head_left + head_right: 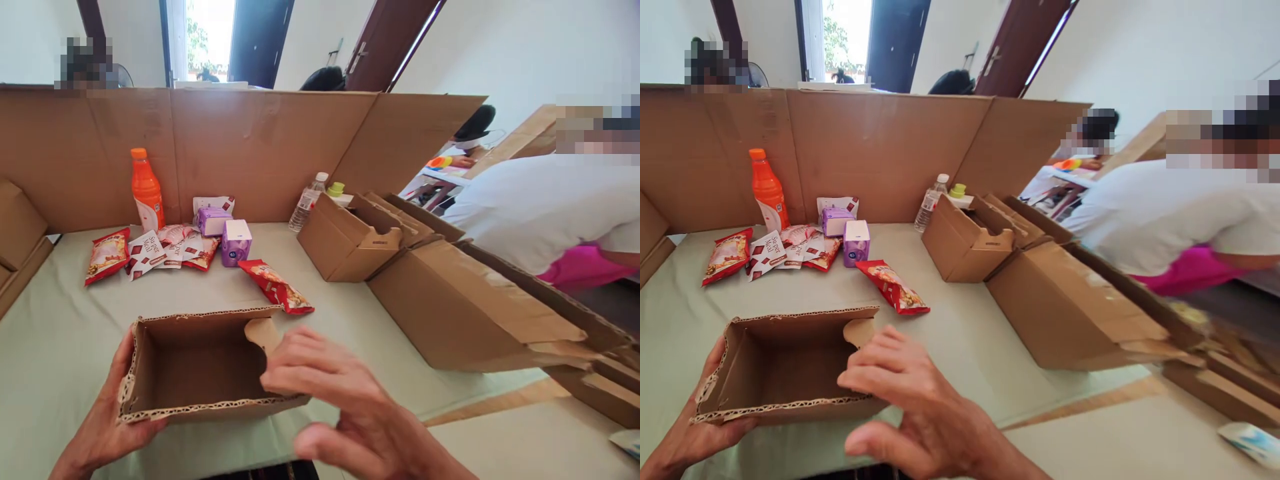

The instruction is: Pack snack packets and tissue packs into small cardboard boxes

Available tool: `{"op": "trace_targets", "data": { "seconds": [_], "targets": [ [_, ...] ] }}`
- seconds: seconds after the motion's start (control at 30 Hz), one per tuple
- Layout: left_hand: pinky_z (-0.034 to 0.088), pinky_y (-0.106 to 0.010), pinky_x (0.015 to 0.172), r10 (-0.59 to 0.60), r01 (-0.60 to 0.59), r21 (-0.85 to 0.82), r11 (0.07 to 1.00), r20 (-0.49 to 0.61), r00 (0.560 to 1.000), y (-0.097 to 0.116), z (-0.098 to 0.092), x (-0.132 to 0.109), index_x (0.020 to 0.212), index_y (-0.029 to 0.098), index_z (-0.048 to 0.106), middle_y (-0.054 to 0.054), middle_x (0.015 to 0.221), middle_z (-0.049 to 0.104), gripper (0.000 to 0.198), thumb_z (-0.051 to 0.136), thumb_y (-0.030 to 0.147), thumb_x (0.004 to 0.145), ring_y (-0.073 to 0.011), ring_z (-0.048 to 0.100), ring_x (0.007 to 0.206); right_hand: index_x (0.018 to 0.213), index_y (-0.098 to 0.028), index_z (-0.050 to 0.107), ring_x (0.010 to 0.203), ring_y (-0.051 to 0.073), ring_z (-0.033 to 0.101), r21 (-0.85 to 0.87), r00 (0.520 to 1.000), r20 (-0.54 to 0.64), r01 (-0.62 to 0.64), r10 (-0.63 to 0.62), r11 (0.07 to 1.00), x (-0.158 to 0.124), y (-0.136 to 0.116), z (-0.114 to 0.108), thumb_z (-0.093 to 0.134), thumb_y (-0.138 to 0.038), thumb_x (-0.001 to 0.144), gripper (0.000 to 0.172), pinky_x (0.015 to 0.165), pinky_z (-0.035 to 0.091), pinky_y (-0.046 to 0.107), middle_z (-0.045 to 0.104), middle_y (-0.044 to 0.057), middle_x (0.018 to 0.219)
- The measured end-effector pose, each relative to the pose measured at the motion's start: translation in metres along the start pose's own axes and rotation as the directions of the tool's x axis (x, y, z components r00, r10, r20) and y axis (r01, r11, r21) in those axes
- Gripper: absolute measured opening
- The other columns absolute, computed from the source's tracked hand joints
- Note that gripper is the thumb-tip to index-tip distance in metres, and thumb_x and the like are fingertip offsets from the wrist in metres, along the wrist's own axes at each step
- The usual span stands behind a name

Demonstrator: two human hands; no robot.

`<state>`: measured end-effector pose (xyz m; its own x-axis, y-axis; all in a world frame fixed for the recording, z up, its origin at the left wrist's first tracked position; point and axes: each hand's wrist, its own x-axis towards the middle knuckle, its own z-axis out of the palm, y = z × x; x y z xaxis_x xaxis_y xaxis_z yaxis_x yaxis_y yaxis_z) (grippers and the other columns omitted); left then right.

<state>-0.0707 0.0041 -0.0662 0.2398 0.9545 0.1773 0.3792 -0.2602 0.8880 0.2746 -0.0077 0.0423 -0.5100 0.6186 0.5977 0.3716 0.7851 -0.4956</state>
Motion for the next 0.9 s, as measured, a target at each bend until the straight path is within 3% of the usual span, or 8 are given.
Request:
{"op": "trace_targets", "data": {
  "seconds": [0.1, 0.2, 0.37, 0.5, 0.6, 0.7, 0.8, 0.9],
  "targets": [
    [0.045, -0.060, 0.113, -0.014, 0.016, 0.039, 0.999, -0.034, 0.999, 0.005, -0.003, 0.007, 0.161, 0.038, 0.018, -0.009, 0.169, 0.027, 0.111, 0.083, 0.052, 0.072, -0.0450, 0.040, 0.146, 0.106, -0.021, 0.072, 0.087, 0.022, 0.071, -0.032, 0.962, -0.242, -0.138, 0.126, 0.990, 0.000, 0.022, -0.010, 0.055, -0.041, 0.100, 0.026, 0.078, 0.056, 0.038, 0.076, 0.008, 0.095],
    [0.051, -0.058, 0.108, -0.084, 0.089, 0.063, 0.994, -0.083, 0.993, 0.007, -0.008, 0.013, 0.161, 0.040, 0.017, -0.008, 0.166, 0.032, 0.104, 0.078, 0.054, 0.077, -0.0432, 0.047, 0.142, 0.096, -0.023, 0.074, 0.086, 0.021, 0.073, -0.065, 0.859, -0.384, -0.389, 0.337, 0.919, 0.001, 0.057, -0.012, 0.059, -0.029, 0.096, 0.016, 0.077, 0.058, 0.035, 0.078, 0.006, 0.094],
    [0.050, -0.057, 0.110, -0.042, 0.048, 0.112, 0.993, -0.055, 0.998, -0.008, -0.013, 0.020, 0.162, 0.036, 0.017, -0.008, 0.167, 0.032, 0.105, 0.077, 0.050, 0.077, -0.0439, 0.045, 0.143, 0.109, -0.023, 0.072, 0.102, 0.026, 0.070, -0.158, 0.804, -0.343, -0.558, 0.485, 0.814, 0.031, 0.125, -0.008, 0.061, -0.040, 0.089, 0.029, 0.085, 0.058, 0.042, 0.075, 0.009, 0.113],
    [0.057, -0.055, 0.103, -0.003, 0.001, 0.069, 0.998, 0.029, 1.000, -0.028, -0.013, 0.021, 0.163, 0.040, 0.012, -0.007, 0.168, 0.031, 0.112, 0.080, 0.042, 0.075, -0.0441, 0.050, 0.140, 0.136, -0.018, 0.058, 0.127, 0.035, 0.058, -0.405, 0.790, -0.218, -0.607, 0.573, 0.684, 0.090, 0.176, 0.000, 0.067, -0.048, 0.083, 0.062, 0.102, 0.050, 0.051, 0.059, 0.018, 0.142],
    [0.050, -0.060, 0.110, -0.002, 0.001, 0.009, 1.000, 0.048, 0.999, -0.028, -0.011, 0.022, 0.162, 0.042, 0.015, -0.004, 0.170, 0.025, 0.112, 0.080, 0.053, 0.072, -0.0465, 0.039, 0.146, 0.150, -0.012, 0.042, 0.129, 0.042, 0.057, -0.576, 0.657, -0.152, -0.666, 0.739, 0.474, 0.135, 0.205, 0.012, 0.064, -0.058, 0.087, 0.081, 0.103, 0.048, 0.055, 0.056, 0.026, 0.143],
    [0.042, -0.062, 0.116, -0.009, 0.014, -0.050, 0.999, 0.099, 0.995, -0.013, -0.009, 0.027, 0.162, 0.043, 0.015, -0.002, 0.171, 0.020, 0.109, 0.075, 0.067, 0.073, -0.0467, 0.032, 0.150, 0.146, -0.009, 0.046, 0.125, 0.042, 0.060, -0.654, 0.540, -0.135, -0.679, 0.831, 0.335, 0.161, 0.225, 0.026, 0.062, -0.062, 0.088, 0.080, 0.102, 0.048, 0.053, 0.063, 0.028, 0.133],
    [0.031, -0.066, 0.120, 0.020, -0.015, -0.047, 0.999, 0.125, 0.992, -0.002, -0.008, 0.033, 0.161, 0.044, 0.014, -0.002, 0.171, 0.018, 0.108, 0.071, 0.073, 0.074, -0.0463, 0.025, 0.153, 0.140, -0.009, 0.052, 0.123, 0.040, 0.062, -0.654, 0.505, -0.138, -0.692, 0.852, 0.304, 0.163, 0.235, 0.031, 0.065, -0.050, 0.086, 0.068, 0.101, 0.049, 0.049, 0.065, 0.026, 0.131],
    [0.022, -0.069, 0.122, 0.070, -0.069, -0.012, 0.998, 0.103, 0.992, -0.003, -0.007, 0.035, 0.161, 0.046, 0.014, -0.002, 0.171, 0.021, 0.107, 0.073, 0.070, 0.074, -0.0455, 0.020, 0.155, 0.142, -0.011, 0.050, 0.118, 0.038, 0.065, -0.551, 0.495, -0.166, -0.764, 0.853, 0.336, 0.145, 0.232, 0.018, 0.068, -0.037, 0.080, 0.069, 0.096, 0.053, 0.047, 0.067, 0.023, 0.130]
  ]
}}
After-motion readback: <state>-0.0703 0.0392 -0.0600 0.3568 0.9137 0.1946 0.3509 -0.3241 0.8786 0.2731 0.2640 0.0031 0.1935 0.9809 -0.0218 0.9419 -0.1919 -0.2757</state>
